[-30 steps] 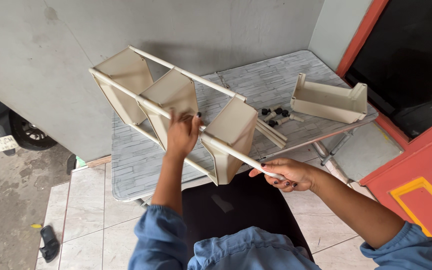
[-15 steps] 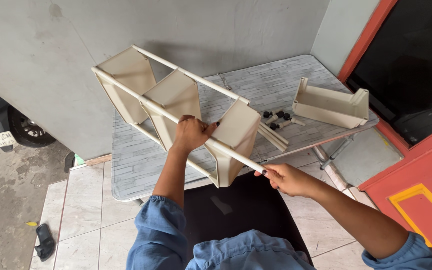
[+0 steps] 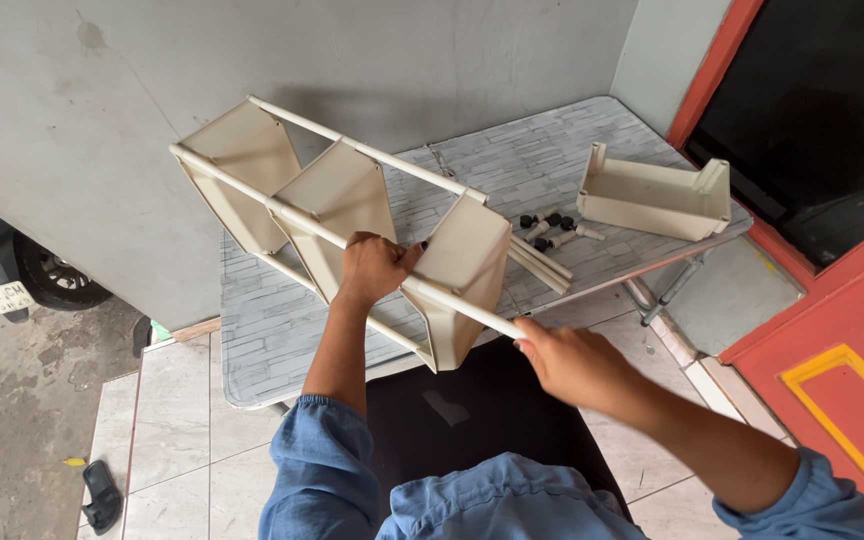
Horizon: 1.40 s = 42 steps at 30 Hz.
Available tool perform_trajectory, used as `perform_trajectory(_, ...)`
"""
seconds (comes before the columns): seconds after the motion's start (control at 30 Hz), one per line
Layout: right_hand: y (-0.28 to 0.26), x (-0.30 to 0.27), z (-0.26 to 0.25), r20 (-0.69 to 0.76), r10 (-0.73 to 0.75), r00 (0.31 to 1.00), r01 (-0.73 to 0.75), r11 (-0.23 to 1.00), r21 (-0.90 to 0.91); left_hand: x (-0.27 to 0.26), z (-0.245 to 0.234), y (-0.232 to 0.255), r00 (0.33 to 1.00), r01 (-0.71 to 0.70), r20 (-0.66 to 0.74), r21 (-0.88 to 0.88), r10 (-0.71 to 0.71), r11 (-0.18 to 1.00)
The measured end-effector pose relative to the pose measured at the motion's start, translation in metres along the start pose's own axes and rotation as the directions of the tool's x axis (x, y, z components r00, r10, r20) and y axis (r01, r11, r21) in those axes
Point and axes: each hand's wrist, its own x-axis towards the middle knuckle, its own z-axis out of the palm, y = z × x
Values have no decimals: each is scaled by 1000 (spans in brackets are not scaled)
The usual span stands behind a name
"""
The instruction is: The person assembles a beige plastic shelving unit by inserting white plastic rods into slots on the bins and connecting them to form a frame. The person repeatedly adjusts the rods and bins to align the structure on a folding table.
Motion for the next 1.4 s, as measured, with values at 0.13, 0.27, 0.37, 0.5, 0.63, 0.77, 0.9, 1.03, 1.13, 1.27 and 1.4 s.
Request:
perform_trajectory(0.13,30,15,12,77,-48,996,32,980,195,1,0,-1,1000,-10,-6,-18,10,1000)
perform_trajectory(0.27,47,25,18,259,-4,966,-118,885,451,1,0,-1,1000,-4,-3,2,4,1000)
perform_trajectory(0.37,56,30,14,490,42,871,-374,703,605,0,0,-1,999,26,40,15,-26,1000)
perform_trajectory(0.5,61,28,9,627,-109,772,-576,297,761,1,-2,1,999,25,42,9,-25,1000)
perform_trajectory(0.63,62,22,11,625,-107,774,-572,306,761,0,-3,0,999,28,44,5,-28,1000)
perform_trajectory(0.77,60,7,17,503,88,860,-439,631,640,-1,-1,0,999,31,34,-2,-31,1000)
perform_trajectory(0.9,66,-1,14,367,142,919,-349,725,594,-5,-2,2,997,-25,-67,-16,24,1000)
perform_trajectory(1.03,88,-4,13,276,135,952,-295,651,700,-9,-7,5,1000,-4,-29,-72,2,997)
perform_trajectory(1.13,110,-4,20,225,128,966,-257,589,766,-8,-16,12,999,-16,-38,-106,12,994)
perform_trajectory(1.27,148,-6,33,177,247,953,-286,535,795,-3,-27,26,995,80,75,-222,-64,972)
perform_trajectory(1.4,192,10,64,127,392,911,-315,463,828,11,-25,47,981,180,114,-204,-159,962)
